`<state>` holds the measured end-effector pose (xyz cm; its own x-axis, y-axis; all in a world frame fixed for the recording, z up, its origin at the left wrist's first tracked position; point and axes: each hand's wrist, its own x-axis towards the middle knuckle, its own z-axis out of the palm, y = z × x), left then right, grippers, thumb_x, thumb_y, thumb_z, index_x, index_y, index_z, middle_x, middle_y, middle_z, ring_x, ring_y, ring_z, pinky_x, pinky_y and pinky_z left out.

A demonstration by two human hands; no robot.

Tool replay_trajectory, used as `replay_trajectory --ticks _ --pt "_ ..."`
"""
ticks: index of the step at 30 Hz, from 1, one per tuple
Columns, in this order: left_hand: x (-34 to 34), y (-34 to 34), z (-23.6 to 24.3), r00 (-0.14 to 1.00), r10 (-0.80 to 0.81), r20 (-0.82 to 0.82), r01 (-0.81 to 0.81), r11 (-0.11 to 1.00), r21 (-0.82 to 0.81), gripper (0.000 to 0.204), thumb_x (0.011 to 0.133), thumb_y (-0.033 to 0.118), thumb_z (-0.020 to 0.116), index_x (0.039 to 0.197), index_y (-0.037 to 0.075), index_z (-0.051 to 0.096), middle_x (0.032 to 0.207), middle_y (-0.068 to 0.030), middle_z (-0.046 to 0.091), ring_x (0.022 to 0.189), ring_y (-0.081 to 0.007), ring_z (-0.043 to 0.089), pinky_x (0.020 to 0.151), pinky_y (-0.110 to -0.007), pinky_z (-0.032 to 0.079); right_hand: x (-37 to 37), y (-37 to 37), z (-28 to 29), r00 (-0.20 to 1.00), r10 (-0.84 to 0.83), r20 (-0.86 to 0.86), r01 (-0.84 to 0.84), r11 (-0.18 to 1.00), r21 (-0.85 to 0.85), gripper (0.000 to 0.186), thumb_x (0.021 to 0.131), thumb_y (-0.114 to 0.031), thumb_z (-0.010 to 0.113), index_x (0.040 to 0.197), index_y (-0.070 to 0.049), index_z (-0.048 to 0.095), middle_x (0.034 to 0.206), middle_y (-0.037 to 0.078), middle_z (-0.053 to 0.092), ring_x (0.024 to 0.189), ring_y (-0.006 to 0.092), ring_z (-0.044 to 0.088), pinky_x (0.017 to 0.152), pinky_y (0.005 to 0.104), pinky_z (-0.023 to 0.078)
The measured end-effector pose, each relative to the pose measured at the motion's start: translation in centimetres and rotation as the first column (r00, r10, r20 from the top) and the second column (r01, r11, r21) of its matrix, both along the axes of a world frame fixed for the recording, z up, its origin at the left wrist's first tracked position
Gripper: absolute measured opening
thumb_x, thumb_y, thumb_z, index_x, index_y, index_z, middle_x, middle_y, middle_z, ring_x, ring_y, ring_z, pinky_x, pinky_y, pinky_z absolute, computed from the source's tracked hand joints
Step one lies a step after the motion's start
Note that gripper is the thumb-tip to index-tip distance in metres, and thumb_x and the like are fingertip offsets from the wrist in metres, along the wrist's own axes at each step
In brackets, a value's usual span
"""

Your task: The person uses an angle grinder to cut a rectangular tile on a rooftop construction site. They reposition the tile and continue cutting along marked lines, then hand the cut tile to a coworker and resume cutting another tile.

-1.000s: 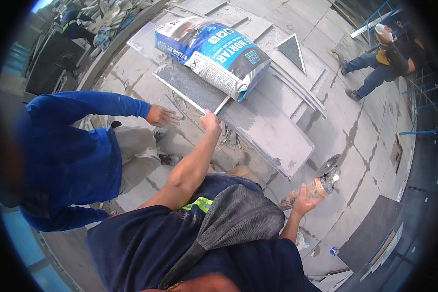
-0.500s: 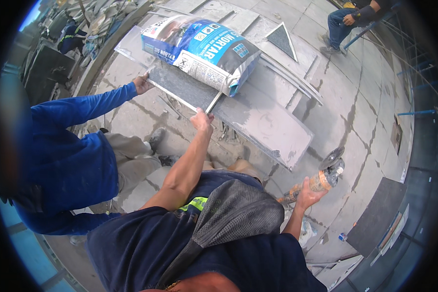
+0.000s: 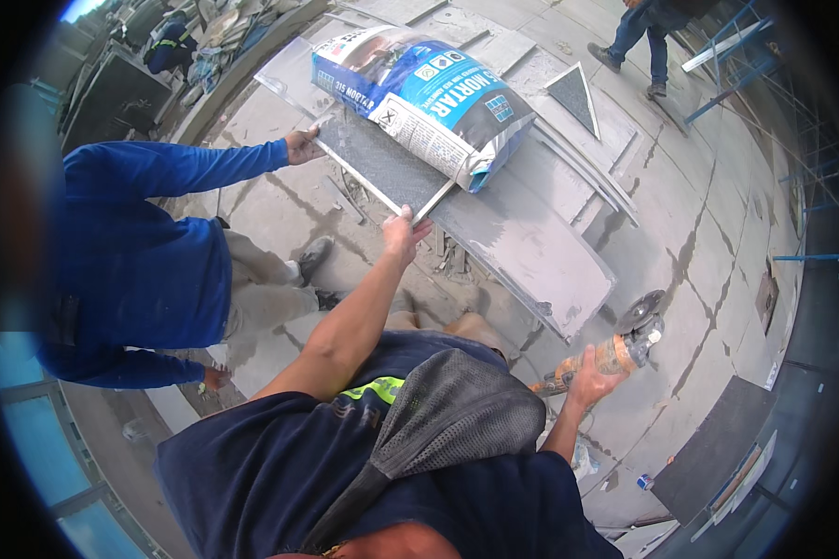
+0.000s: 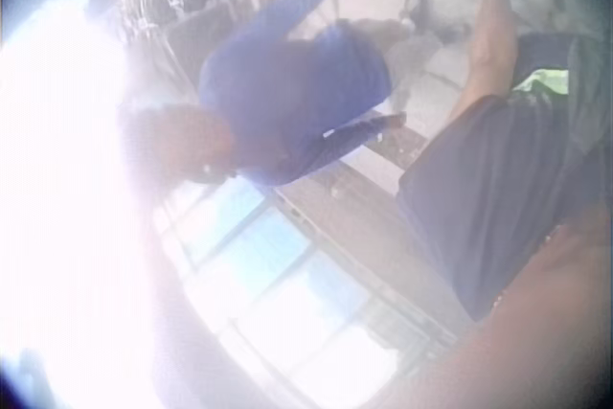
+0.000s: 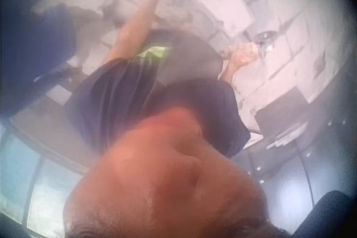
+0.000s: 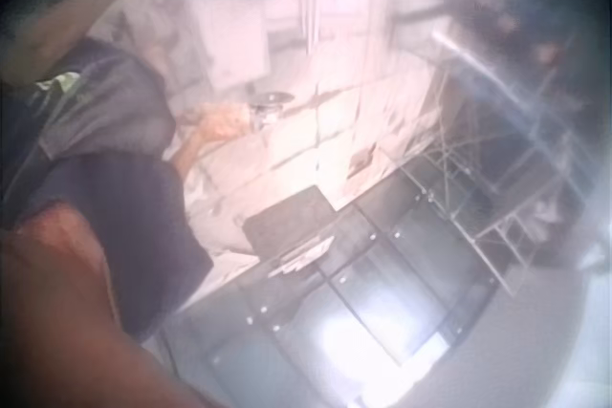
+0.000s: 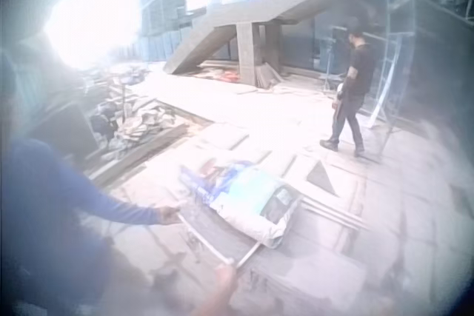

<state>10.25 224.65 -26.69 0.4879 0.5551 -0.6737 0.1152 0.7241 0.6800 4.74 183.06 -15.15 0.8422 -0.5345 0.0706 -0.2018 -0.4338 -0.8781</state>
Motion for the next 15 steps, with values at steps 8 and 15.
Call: replay_trajectory --ticks 8,15 --pt "-15.2 6.5 -9.8 0.715 -0.372 -0.592 0.644 0.681 0.350 0.063 0.090 0.055 0.061 0.118 -0.001 0.063 0.113 -0.0203 0.069 0.109 -0.0316 0.065 0.093 -0.039 0.049 -0.3 2.5 1.4 0.989 0.142 0.037 -0.144 0.988 0.054 0.075 0.080 -0.002 0.073 0.142 0.006 0.032 0.131 0.022 0.054 0.116 0.0312 0.057 0.102 0.0415 0.045" --pt "-37.3 11.9 -12.7 0.222 -0.537 -0.814 0.864 0.495 -0.091 0.068 0.086 0.054 0.061 0.110 -0.009 0.066 0.115 -0.0289 0.065 0.109 -0.0394 0.063 0.097 -0.045 0.049 -0.4 4.6 1.3 0.969 0.245 0.023 -0.245 0.969 0.011 0.080 0.077 0.001 0.073 0.145 0.006 0.031 0.132 0.021 0.053 0.118 0.0301 0.056 0.103 0.0406 0.043"
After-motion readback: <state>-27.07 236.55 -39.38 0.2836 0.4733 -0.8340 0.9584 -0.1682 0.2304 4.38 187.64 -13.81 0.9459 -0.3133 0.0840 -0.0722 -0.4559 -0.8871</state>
